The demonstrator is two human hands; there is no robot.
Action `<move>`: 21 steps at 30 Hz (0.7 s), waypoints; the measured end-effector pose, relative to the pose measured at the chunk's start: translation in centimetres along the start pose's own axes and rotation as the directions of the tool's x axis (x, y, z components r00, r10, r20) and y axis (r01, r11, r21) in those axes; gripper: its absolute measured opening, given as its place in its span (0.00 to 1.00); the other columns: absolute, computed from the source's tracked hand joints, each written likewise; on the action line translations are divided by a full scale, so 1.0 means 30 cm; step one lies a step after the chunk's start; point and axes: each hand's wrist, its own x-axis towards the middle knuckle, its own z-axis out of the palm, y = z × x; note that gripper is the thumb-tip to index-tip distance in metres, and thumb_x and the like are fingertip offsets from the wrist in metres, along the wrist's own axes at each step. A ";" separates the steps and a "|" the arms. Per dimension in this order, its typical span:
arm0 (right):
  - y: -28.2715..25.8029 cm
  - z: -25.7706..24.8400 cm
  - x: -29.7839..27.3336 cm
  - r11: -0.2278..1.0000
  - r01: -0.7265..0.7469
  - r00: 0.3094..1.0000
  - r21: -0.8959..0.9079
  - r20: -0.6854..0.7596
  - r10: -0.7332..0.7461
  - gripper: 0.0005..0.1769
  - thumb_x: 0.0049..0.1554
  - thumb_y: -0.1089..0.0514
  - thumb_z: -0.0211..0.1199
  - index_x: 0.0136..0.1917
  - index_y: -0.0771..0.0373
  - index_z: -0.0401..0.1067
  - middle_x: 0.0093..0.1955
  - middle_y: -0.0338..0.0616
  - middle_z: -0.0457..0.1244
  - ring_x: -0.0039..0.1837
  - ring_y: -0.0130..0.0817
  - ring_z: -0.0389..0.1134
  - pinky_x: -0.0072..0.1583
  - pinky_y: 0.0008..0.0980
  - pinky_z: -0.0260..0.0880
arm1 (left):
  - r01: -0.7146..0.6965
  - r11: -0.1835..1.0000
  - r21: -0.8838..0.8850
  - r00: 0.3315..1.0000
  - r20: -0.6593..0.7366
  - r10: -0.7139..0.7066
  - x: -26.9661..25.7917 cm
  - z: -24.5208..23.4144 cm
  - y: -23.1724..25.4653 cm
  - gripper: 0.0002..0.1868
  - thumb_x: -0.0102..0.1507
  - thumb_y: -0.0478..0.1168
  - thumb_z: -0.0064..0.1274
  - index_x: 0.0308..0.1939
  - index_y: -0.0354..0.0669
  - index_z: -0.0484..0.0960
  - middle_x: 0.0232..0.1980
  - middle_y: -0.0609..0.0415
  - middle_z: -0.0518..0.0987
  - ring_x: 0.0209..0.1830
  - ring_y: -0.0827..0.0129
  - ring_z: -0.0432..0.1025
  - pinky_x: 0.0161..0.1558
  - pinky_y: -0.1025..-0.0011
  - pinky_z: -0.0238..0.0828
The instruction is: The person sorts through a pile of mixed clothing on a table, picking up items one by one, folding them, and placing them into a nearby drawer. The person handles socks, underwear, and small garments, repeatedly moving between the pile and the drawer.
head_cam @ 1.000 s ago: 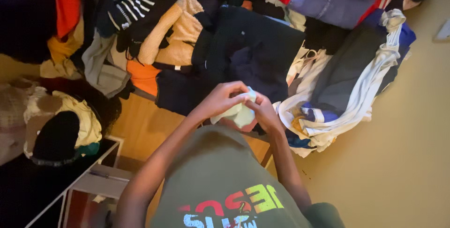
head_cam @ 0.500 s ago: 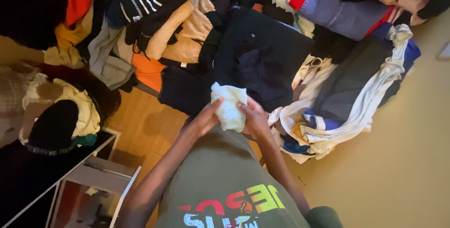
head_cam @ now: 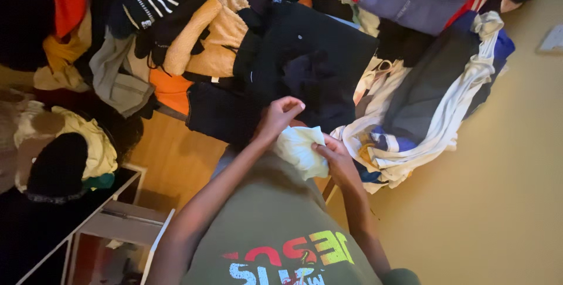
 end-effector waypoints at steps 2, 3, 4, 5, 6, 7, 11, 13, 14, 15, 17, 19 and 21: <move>-0.001 -0.003 -0.017 1.000 0.010 1.000 0.005 0.025 -0.011 0.20 0.61 0.59 0.59 0.65 0.70 0.72 0.55 0.41 0.70 0.52 0.27 0.71 0.54 0.28 0.72 | -0.360 0.920 0.153 0.909 -0.163 0.383 0.009 0.019 0.014 0.18 0.63 0.46 0.63 0.53 0.41 0.84 0.52 0.49 0.82 0.50 0.68 0.77 0.52 0.68 0.76; -0.003 0.000 -0.025 1.000 0.017 0.999 0.007 0.038 -0.017 0.20 0.61 0.59 0.59 0.65 0.69 0.71 0.55 0.41 0.70 0.53 0.27 0.71 0.55 0.28 0.72 | -0.513 0.822 0.248 0.799 -0.210 0.563 0.021 0.029 0.024 0.18 0.62 0.45 0.64 0.53 0.41 0.83 0.54 0.47 0.80 0.50 0.67 0.76 0.52 0.67 0.77; -0.014 0.003 -0.026 1.000 0.010 1.000 -0.015 0.028 -0.010 0.21 0.60 0.60 0.59 0.66 0.68 0.71 0.55 0.40 0.70 0.53 0.27 0.71 0.55 0.28 0.72 | -0.427 0.902 0.058 0.899 -0.085 0.430 0.041 0.040 0.040 0.21 0.63 0.48 0.61 0.56 0.41 0.82 0.54 0.47 0.81 0.50 0.67 0.76 0.51 0.67 0.75; -0.024 0.009 -0.026 0.999 0.003 1.000 -0.036 0.018 -0.003 0.22 0.59 0.60 0.59 0.66 0.67 0.71 0.55 0.40 0.69 0.53 0.27 0.71 0.55 0.28 0.71 | -0.294 0.949 -0.114 0.950 0.071 0.303 0.061 0.046 0.058 0.24 0.64 0.52 0.58 0.59 0.41 0.81 0.54 0.47 0.82 0.50 0.66 0.76 0.50 0.67 0.74; -0.037 0.013 -0.024 0.998 -0.004 1.000 -0.060 0.008 0.005 0.23 0.59 0.60 0.60 0.67 0.66 0.70 0.56 0.39 0.69 0.53 0.27 0.71 0.55 0.28 0.71 | -0.125 0.958 -0.260 0.951 0.245 0.190 0.077 0.048 0.076 0.28 0.66 0.55 0.55 0.62 0.41 0.80 0.54 0.47 0.83 0.50 0.66 0.76 0.50 0.67 0.73; -0.052 0.017 -0.019 0.998 -0.002 1.000 -0.056 -0.013 0.001 0.22 0.60 0.60 0.60 0.66 0.67 0.71 0.55 0.41 0.69 0.53 0.28 0.71 0.55 0.29 0.71 | -0.074 0.967 -0.245 0.953 0.269 0.141 0.089 0.043 0.091 0.30 0.66 0.60 0.49 0.63 0.43 0.78 0.55 0.48 0.83 0.52 0.67 0.76 0.53 0.68 0.72; -0.128 0.009 -0.006 0.996 0.059 0.997 0.062 -0.048 -0.056 0.21 0.60 0.61 0.59 0.66 0.70 0.71 0.56 0.44 0.69 0.55 0.31 0.71 0.58 0.31 0.71 | 0.269 0.900 -0.342 0.784 0.620 0.001 0.055 -0.043 0.107 0.41 0.67 0.71 0.34 0.67 0.43 0.74 0.59 0.47 0.82 0.57 0.65 0.76 0.60 0.65 0.70; -0.188 -0.013 0.014 0.984 0.128 0.990 0.122 -0.079 -0.119 0.21 0.60 0.61 0.58 0.66 0.70 0.70 0.57 0.45 0.69 0.57 0.32 0.71 0.61 0.33 0.71 | 0.336 0.857 -0.390 0.724 0.690 0.031 0.035 -0.106 0.106 0.43 0.67 0.72 0.34 0.67 0.39 0.74 0.60 0.46 0.81 0.58 0.64 0.75 0.62 0.63 0.70; -0.217 -0.024 0.022 0.979 0.160 0.983 0.129 -0.113 -0.146 0.21 0.60 0.61 0.58 0.66 0.69 0.70 0.58 0.45 0.69 0.57 0.32 0.71 0.61 0.34 0.71 | 0.280 0.870 -0.406 0.776 0.629 0.043 0.024 -0.136 0.101 0.43 0.68 0.71 0.36 0.67 0.37 0.75 0.61 0.46 0.82 0.59 0.65 0.76 0.63 0.64 0.70; -0.242 -0.032 0.025 0.972 0.193 0.974 0.135 -0.147 -0.173 0.21 0.60 0.62 0.58 0.65 0.69 0.69 0.58 0.45 0.69 0.57 0.33 0.71 0.62 0.36 0.72 | 0.223 0.882 -0.415 0.824 0.564 0.057 0.016 -0.161 0.097 0.43 0.69 0.70 0.38 0.67 0.34 0.75 0.61 0.46 0.82 0.60 0.65 0.76 0.64 0.64 0.70; -0.286 -0.038 0.028 0.946 0.304 0.939 0.111 -0.200 -0.278 0.21 0.60 0.62 0.58 0.66 0.72 0.69 0.59 0.48 0.69 0.59 0.34 0.72 0.63 0.35 0.72 | 0.114 0.904 -0.411 0.930 0.363 0.048 0.000 -0.203 0.093 0.40 0.66 0.66 0.45 0.68 0.37 0.73 0.61 0.49 0.80 0.60 0.67 0.74 0.63 0.65 0.70; -0.310 -0.027 0.033 0.929 0.369 0.906 0.042 -0.239 -0.349 0.22 0.61 0.62 0.57 0.66 0.73 0.69 0.59 0.49 0.69 0.58 0.35 0.73 0.63 0.35 0.73 | -0.016 0.919 -0.395 0.973 0.205 0.105 -0.009 -0.197 0.103 0.38 0.65 0.63 0.52 0.69 0.39 0.72 0.60 0.51 0.80 0.60 0.69 0.74 0.63 0.68 0.70; -0.321 0.002 0.043 0.924 0.377 0.889 -0.061 -0.257 -0.380 0.21 0.62 0.62 0.56 0.67 0.72 0.69 0.56 0.50 0.69 0.55 0.35 0.73 0.59 0.35 0.75 | -0.162 0.913 -0.375 0.973 0.096 0.212 -0.030 -0.157 0.127 0.36 0.64 0.60 0.57 0.69 0.42 0.71 0.59 0.51 0.81 0.59 0.71 0.74 0.64 0.71 0.69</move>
